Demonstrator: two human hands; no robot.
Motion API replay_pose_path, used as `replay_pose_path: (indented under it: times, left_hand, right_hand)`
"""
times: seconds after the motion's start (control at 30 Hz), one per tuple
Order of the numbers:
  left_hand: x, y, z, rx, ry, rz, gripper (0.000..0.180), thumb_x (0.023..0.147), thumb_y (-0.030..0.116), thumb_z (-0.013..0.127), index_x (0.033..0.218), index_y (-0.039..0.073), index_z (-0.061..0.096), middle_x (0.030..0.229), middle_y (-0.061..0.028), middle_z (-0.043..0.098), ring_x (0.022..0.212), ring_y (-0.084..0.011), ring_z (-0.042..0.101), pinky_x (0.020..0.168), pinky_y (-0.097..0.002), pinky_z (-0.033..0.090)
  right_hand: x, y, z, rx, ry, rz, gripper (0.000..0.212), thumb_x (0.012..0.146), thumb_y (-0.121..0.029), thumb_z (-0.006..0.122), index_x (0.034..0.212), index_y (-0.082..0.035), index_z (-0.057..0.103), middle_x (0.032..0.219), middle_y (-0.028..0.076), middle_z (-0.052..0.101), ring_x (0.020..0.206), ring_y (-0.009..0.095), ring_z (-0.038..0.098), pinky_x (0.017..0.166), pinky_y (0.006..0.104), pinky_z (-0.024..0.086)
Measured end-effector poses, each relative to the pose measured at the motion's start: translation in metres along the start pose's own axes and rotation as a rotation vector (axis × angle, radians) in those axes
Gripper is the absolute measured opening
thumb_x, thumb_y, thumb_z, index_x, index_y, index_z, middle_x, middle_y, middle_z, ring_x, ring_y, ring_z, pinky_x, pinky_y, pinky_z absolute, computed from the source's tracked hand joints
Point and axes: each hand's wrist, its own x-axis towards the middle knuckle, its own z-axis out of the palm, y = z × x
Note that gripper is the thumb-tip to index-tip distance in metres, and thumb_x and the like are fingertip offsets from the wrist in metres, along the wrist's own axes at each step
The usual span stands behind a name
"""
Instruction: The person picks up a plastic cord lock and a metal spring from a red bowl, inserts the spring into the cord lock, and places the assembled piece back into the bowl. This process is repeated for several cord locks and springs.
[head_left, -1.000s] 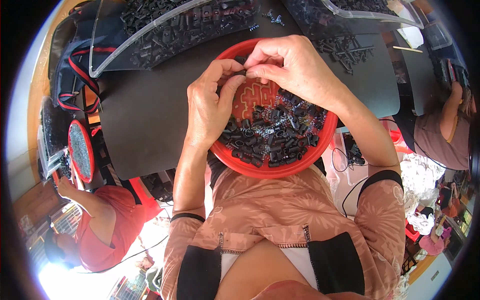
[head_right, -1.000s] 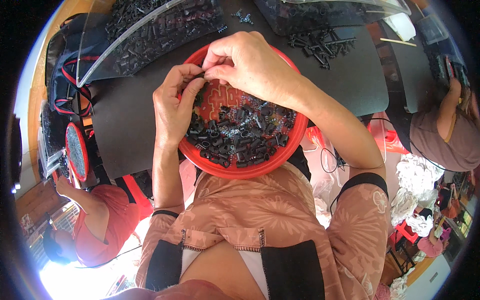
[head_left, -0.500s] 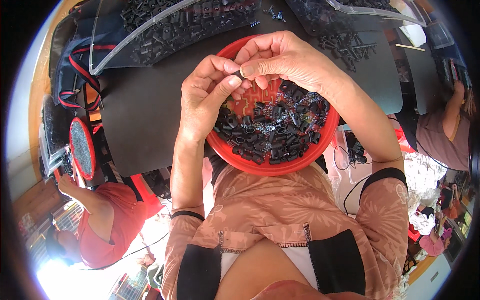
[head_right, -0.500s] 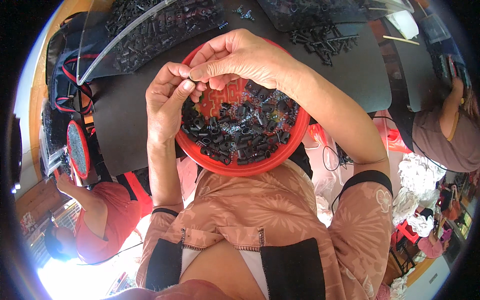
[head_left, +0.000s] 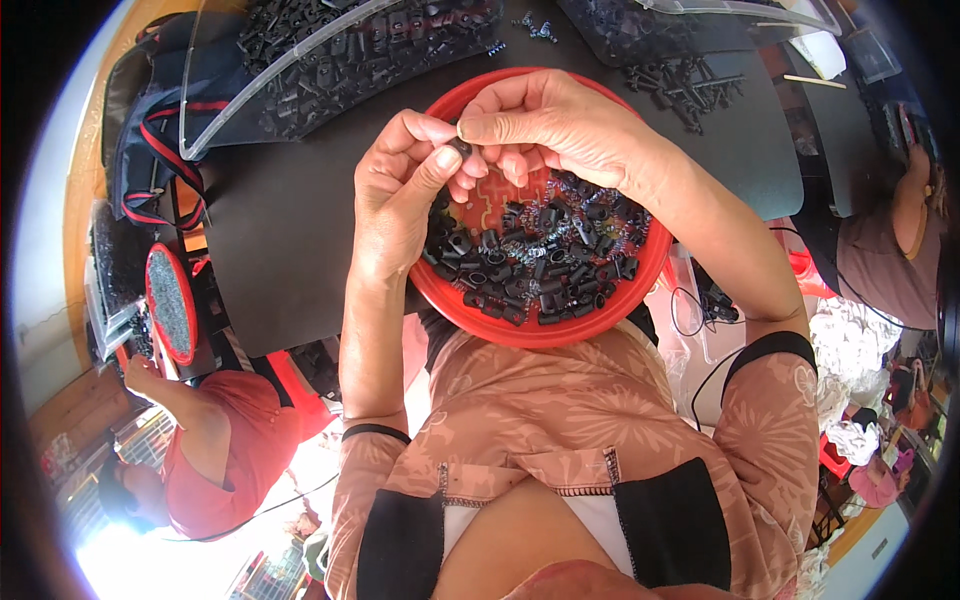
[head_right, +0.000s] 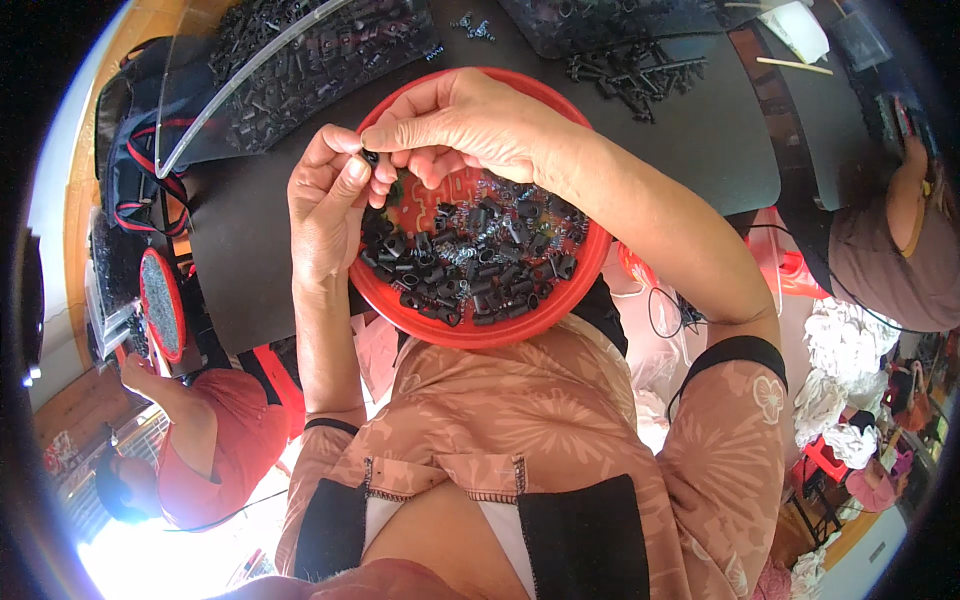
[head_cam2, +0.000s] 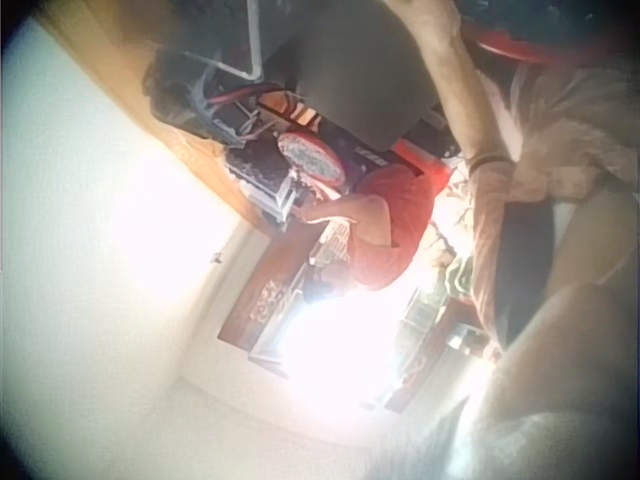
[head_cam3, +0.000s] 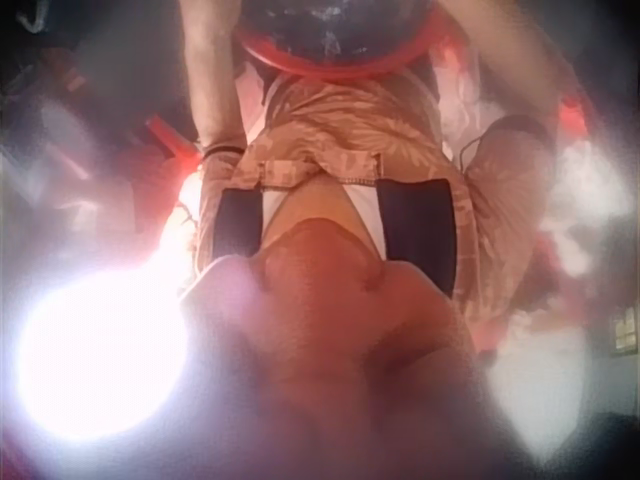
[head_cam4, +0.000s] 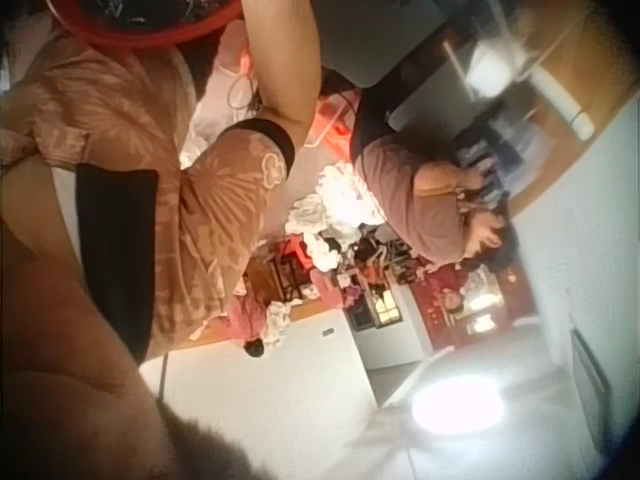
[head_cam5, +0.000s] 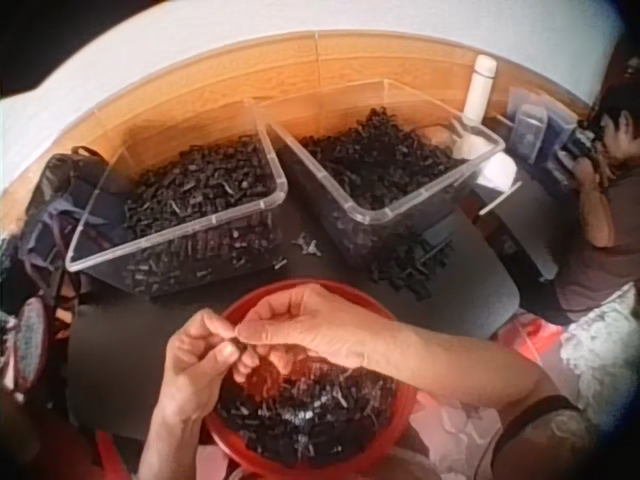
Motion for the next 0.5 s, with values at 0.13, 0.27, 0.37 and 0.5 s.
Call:
replay_pose_path:
  times: [0.13, 0.27, 0.37, 0.5]
  left_hand:
    - [0.002, 0.0, 0.005, 0.099, 0.062, 0.042, 0.01, 0.093, 0.009, 0.058, 0.1, 0.003, 0.056, 0.085, -0.0076, 0.065, 0.073, -0.0102, 0.058, 0.067, -0.0232, 0.047]
    - [0.002, 0.001, 0.005, 0.1, 0.087, 0.066, 0.01, 0.094, 0.01, 0.057, 0.1, 0.003, 0.055, 0.086, -0.0075, 0.066, 0.075, -0.0101, 0.059, 0.068, -0.0231, 0.047]
    - [0.002, 0.001, 0.004, 0.108, 0.102, 0.062, 0.01, 0.094, 0.011, 0.058, 0.1, 0.003, 0.055, 0.086, -0.0072, 0.066, 0.074, -0.01, 0.059, 0.069, -0.0233, 0.047]
    - [0.002, 0.001, 0.004, 0.14, 0.083, 0.027, 0.011, 0.094, 0.012, 0.058, 0.099, 0.003, 0.055, 0.087, -0.007, 0.066, 0.075, -0.0096, 0.059, 0.069, -0.0235, 0.047]
  right_hand:
    - [-0.001, -0.002, 0.0, -0.178, 0.083, -0.169, 0.02, 0.086, -0.02, 0.07, 0.091, -0.001, 0.069, 0.074, 0.003, 0.065, 0.058, 0.006, 0.057, 0.054, 0.0182, 0.046]
    - [-0.006, -0.008, 0.004, -0.309, 0.11, -0.25, 0.021, 0.086, -0.017, 0.069, 0.096, 0.002, 0.07, 0.079, 0.007, 0.069, 0.061, 0.006, 0.058, 0.056, 0.0187, 0.046]
    - [-0.008, -0.008, 0.006, -0.438, 0.132, -0.318, 0.019, 0.088, -0.015, 0.067, 0.096, 0.002, 0.069, 0.079, 0.006, 0.069, 0.063, 0.007, 0.059, 0.058, 0.0196, 0.048]
    - [-0.009, -0.006, 0.01, -0.594, 0.177, -0.42, 0.019, 0.089, -0.014, 0.065, 0.096, 0.003, 0.067, 0.078, 0.007, 0.069, 0.064, 0.008, 0.06, 0.058, 0.021, 0.048]
